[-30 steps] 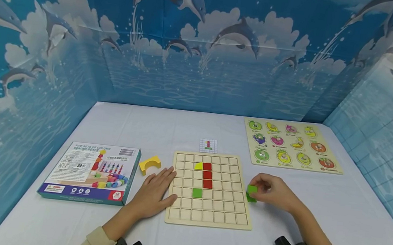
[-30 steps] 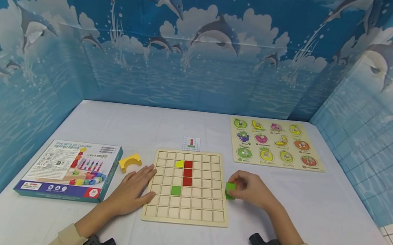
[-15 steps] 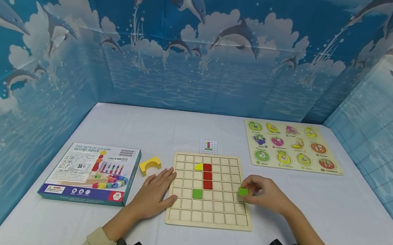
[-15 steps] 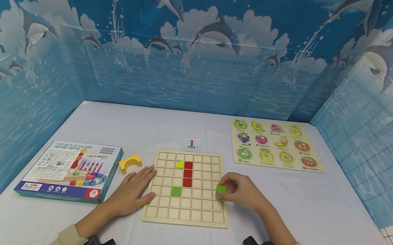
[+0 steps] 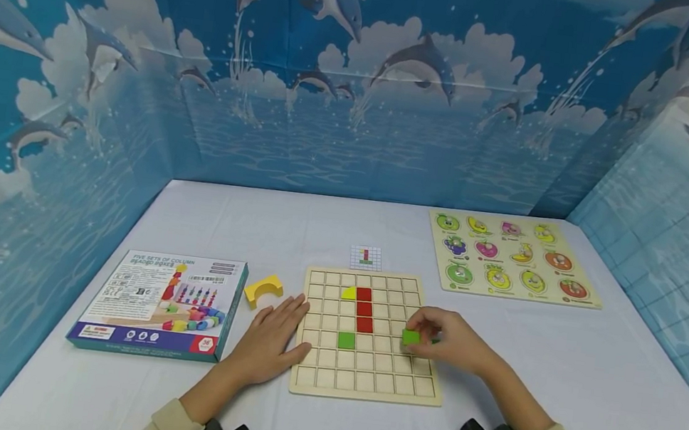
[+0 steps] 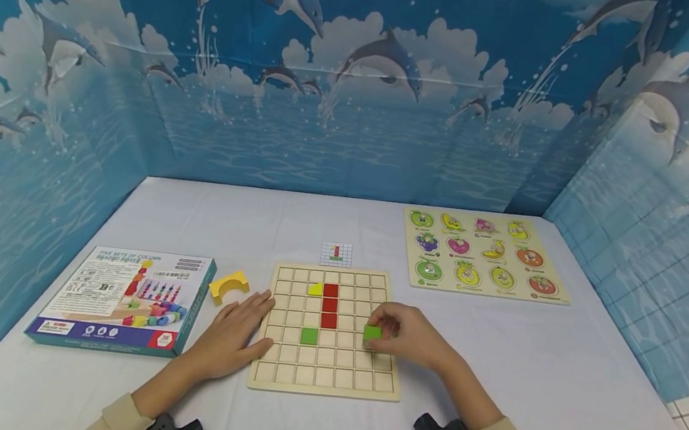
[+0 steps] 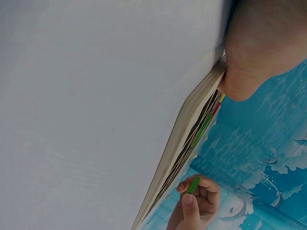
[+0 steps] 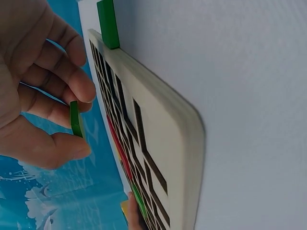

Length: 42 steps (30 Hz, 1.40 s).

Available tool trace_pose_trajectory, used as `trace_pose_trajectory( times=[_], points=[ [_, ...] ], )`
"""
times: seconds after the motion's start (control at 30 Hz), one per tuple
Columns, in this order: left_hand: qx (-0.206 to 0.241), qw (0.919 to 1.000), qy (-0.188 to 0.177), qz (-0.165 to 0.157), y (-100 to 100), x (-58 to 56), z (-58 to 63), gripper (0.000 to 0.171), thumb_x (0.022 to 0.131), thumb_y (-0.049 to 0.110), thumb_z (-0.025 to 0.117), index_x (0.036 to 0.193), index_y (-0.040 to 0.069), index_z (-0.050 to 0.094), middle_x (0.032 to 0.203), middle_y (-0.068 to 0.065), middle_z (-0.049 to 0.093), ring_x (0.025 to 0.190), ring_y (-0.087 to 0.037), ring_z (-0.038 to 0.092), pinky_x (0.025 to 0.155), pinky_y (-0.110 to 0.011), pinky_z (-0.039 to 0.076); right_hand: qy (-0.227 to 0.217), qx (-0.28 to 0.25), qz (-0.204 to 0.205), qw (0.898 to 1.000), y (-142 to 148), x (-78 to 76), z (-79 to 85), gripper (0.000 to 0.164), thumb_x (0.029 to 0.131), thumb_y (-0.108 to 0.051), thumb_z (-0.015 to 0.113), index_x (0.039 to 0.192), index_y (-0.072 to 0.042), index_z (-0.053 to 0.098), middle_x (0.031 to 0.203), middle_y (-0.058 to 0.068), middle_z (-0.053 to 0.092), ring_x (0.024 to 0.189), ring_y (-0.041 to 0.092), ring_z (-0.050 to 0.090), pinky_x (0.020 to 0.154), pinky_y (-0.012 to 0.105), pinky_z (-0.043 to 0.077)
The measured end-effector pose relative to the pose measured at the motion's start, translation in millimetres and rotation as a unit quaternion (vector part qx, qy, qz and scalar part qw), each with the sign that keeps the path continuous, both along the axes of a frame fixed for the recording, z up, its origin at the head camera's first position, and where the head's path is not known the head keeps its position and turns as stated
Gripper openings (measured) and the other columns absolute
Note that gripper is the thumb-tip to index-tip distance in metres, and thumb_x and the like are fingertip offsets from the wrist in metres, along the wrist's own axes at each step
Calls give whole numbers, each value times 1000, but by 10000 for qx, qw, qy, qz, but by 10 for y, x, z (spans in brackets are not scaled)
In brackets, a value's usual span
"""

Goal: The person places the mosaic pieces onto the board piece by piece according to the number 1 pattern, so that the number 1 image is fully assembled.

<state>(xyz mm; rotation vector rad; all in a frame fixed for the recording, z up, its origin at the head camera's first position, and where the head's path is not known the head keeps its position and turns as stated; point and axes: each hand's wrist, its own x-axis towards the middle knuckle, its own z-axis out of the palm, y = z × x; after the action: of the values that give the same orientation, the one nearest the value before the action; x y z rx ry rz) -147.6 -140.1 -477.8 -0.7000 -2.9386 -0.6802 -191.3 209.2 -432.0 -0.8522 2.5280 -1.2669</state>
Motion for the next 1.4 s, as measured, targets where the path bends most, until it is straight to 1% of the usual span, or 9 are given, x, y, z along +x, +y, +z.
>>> trace_pose_trajectory(
  times=[0.27,0.43,0.47,0.67,0.7,0.87,1.13,1.23,1.4],
  points=[
    [-20,10000,-10,16,2,1,-2,70,97,47,47,152,5,32,159,-8,26,146,-25,21,112,-54,16,123,26,65,9999,-66,-31,-44,23,80,-14,80,96,-9,65,79,-3,60,70,12,55,66,26,48],
    [-37,10000,-9,10,0,0,-1,70,97,47,46,152,6,32,159,-8,26,146,-25,21,113,-53,16,42,75,71,9999,-125,-23,-18,25,79,-15,81,97,-7,65,81,-1,60,72,14,55,66,26,47],
    [-49,10000,-22,10,-1,-3,-2,71,97,47,46,153,6,32,159,-8,25,146,-25,21,113,-53,16,23,78,68,9999,-154,4,36,24,79,-13,80,97,-5,65,81,1,60,72,14,55,66,26,47],
    [-55,10000,-10,17,1,-8,-2,71,97,48,46,153,6,32,159,-8,26,146,-25,21,112,-54,16,44,92,188,9998,-237,-12,38,24,79,-13,80,97,-7,65,82,-1,60,73,14,55,68,26,47],
    [-44,10000,11,14,3,-7,-2,71,97,48,46,152,6,32,159,-8,27,146,-26,21,112,-54,16,54,94,207,9997,-235,-41,-13,25,79,-15,81,97,-9,65,82,-2,60,73,14,55,68,26,47],
    [-51,10000,6,-1,2,-1,2,71,97,48,46,152,6,32,159,-8,26,146,-25,21,112,-54,16,43,74,292,9995,-311,-37,-12,24,79,-17,81,96,-9,65,82,-3,60,73,16,56,68,26,48],
    [-76,10000,-28,9,-1,0,-8,71,97,47,46,153,6,31,159,-8,26,146,-25,21,112,-54,16,-76,8,470,9989,-434,-39,-38,25,79,-17,81,97,-9,66,88,-2,62,74,17,58,68,26,48],
    [-72,10000,-44,19,-3,5,-4,71,97,47,47,153,6,31,159,-8,25,146,-25,21,112,-53,16,-22,51,544,9985,-480,-37,-52,24,79,-16,81,97,-10,67,89,-3,62,75,17,58,68,26,49],
    [-97,9999,-1,29,-1,-2,-8,71,97,47,47,152,6,32,159,-8,26,146,-25,22,112,-53,17,163,212,546,9981,-554,-30,-91,22,80,-17,81,96,-12,67,88,-5,61,76,14,56,68,26,49]
  ],
)
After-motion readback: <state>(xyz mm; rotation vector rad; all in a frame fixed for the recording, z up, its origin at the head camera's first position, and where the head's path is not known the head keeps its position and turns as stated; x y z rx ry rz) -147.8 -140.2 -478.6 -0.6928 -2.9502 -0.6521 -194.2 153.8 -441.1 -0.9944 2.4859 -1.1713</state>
